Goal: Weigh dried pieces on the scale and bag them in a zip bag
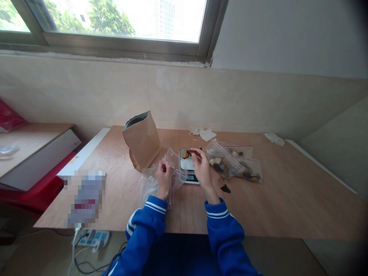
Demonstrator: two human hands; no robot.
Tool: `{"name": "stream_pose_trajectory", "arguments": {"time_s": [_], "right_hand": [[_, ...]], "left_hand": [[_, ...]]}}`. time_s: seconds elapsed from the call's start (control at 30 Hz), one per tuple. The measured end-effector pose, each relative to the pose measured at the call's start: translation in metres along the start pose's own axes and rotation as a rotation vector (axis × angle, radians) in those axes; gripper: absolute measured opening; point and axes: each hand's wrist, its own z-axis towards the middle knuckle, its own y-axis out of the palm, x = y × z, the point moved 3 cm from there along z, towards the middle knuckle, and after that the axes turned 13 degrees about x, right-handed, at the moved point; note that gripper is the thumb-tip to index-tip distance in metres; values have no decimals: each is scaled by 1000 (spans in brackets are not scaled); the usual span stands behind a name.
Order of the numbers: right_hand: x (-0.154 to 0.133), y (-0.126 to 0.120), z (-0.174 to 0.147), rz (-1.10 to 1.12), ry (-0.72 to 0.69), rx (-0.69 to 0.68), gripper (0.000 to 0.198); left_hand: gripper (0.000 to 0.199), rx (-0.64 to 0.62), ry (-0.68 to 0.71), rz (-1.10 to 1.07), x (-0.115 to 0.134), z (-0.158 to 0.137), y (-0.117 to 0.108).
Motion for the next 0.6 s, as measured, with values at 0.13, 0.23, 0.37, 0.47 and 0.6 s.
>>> {"name": "stream_pose_trajectory", "arguments": {"time_s": [0.13, 0.23, 0.37, 0.47, 0.6], "right_hand": [[-29, 10, -3, 57, 13, -125, 28], [-37, 14, -9, -22, 0, -237, 25], [-41, 10, -13, -171, -122, -270, 22], [-33, 0, -5, -263, -203, -130, 24], [10, -13, 7, -426, -249, -6, 27]], "left_hand": [[26, -9, -7, -2, -1, 0, 0], [27, -8, 11, -7, -1, 0, 0], [29, -6, 44, -30, -1, 0, 0], [30, -18, 63, -41, 0, -2, -1], [32, 31, 110, -56, -1, -4, -4]]}}
